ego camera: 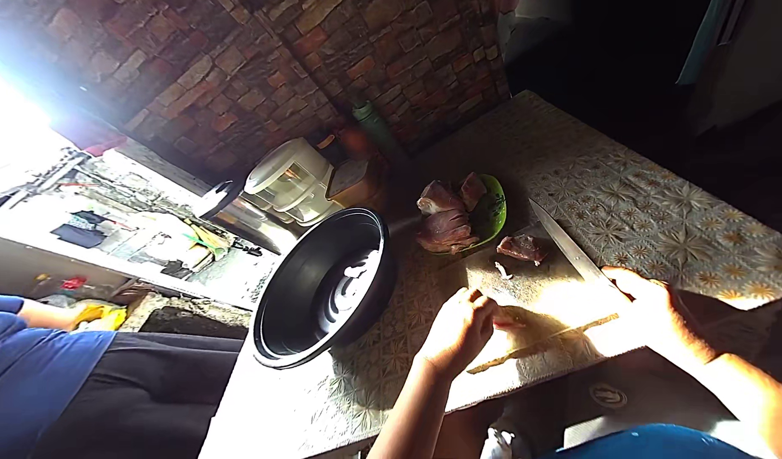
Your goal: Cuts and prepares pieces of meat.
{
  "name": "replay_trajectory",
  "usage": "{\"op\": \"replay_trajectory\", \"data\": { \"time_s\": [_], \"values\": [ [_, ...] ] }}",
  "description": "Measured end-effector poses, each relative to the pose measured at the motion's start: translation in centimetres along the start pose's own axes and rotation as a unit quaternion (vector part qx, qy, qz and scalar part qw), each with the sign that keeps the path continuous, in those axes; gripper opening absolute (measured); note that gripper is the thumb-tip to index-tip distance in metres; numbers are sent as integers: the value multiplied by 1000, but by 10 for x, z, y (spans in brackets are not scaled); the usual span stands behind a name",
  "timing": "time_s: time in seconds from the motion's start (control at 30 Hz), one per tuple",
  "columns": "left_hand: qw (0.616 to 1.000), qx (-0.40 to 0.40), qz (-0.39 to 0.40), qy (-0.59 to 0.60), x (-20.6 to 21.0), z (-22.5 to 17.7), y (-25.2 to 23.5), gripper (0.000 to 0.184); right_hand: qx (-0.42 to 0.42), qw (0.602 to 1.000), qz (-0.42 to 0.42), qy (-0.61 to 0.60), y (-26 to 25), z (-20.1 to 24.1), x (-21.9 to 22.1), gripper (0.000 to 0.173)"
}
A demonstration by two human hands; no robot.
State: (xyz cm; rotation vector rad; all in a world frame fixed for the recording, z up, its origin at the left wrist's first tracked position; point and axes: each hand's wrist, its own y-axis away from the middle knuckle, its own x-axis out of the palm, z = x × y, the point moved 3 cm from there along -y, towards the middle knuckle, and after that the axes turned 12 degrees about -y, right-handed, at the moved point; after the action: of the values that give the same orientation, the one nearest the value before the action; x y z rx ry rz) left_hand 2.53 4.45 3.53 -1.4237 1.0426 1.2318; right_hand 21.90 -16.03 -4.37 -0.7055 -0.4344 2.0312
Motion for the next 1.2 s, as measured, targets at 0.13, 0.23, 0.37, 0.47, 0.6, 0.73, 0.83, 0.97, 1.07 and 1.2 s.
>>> {"op": "replay_trajectory", "data": {
  "time_s": [0.13,0.23,0.37,0.47,0.6,0.73,0.83,0.97,1.07,1.2],
  "values": [
    [998,9,-9,64,17,3,16,20,-8,1000,3,-2,1,-2,1,30],
    [997,11,28,66,12,5,13,26,-7,1000,5,2,1,-2,1,30],
    [999,34,30,30,16,8,7,22,-11,1000,6,2,0,0,1,30],
    [999,13,27,13,18,6,3,21,-15,1000,-2,6,1,-3,1,31],
    [994,-105,2,35,8,-5,-2,21,-6,1000,0,2,-1,1,2,29],
    [979,-199,36,34,17,-14,-5,25,-6,1000,13,-4,0,2,0,29],
    [975,-216,46,23,31,-14,-2,42,-33,999,25,11,0,9,-4,29],
    [977,-187,-71,67,31,-14,5,53,-53,989,138,25,5,41,-15,47],
    [974,-149,-155,69,40,-15,4,29,-104,979,167,60,15,60,-12,39],
    [970,-125,-205,32,54,-17,0,17,-144,964,184,127,20,69,-4,46]
  ]
}}
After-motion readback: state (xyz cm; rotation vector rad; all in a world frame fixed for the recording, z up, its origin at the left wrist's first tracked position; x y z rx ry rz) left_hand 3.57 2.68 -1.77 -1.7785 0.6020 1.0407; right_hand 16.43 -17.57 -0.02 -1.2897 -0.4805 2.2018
